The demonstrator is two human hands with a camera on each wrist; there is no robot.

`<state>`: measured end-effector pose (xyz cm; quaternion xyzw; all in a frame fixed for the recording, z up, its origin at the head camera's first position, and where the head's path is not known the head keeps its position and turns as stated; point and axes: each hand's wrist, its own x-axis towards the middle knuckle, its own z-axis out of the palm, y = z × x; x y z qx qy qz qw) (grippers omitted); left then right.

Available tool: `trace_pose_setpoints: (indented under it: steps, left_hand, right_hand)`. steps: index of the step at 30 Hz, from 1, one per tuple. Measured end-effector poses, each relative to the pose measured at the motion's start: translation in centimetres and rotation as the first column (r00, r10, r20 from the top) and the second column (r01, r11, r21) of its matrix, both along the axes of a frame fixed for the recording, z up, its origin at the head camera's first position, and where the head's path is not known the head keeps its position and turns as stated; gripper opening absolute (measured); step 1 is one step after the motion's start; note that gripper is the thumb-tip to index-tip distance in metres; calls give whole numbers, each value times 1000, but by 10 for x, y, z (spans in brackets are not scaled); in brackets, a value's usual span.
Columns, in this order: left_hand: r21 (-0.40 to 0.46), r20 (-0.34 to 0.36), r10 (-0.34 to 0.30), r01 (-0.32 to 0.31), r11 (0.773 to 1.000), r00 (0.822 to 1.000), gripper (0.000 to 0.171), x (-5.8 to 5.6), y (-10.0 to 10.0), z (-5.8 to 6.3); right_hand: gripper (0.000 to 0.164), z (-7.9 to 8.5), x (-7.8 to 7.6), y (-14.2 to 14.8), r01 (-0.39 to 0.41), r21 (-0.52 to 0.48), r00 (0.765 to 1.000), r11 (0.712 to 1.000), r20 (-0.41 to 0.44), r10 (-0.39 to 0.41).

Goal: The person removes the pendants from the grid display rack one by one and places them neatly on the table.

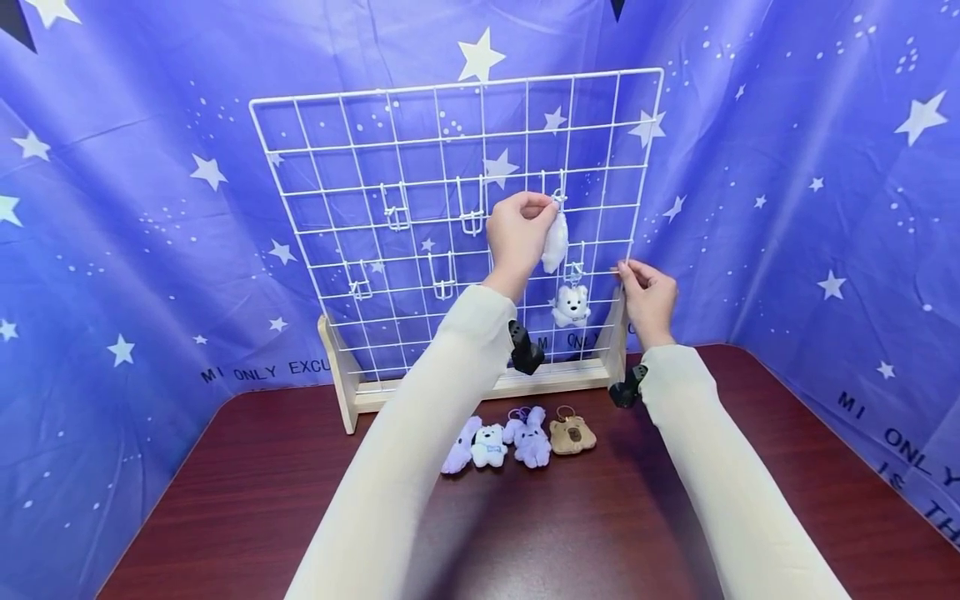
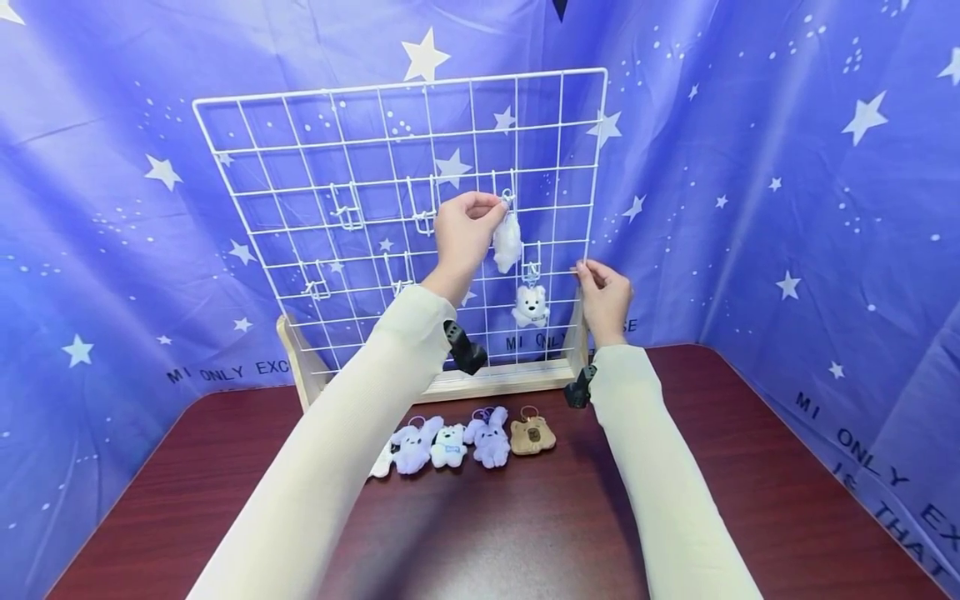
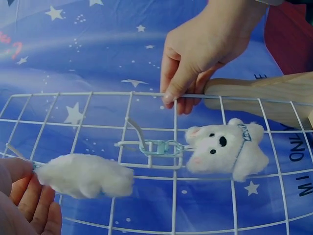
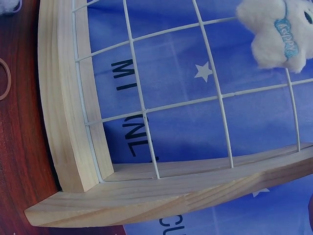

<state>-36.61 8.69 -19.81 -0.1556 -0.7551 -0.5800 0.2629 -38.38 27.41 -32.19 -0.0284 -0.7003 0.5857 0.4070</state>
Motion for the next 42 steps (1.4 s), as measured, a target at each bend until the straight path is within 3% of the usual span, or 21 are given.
trace_pose_setpoints:
  steps: [15,24,42]
  left_hand:
    - [3,19,-94,94,996,995,13,20,-8,8]
    - [52,30,-158,156,986,987,12,34,-23,12]
    - [107,42,-175,169,980,984,14,49,-78,-24]
  right_hand:
    - [30,0,-1,-1,20,6,999,1000,30,-20]
    - [29,3,1,-2,3,-3,1000,1000,27,-3]
    - [29,0,1,-1,-1,8,1000,1000,-9,1]
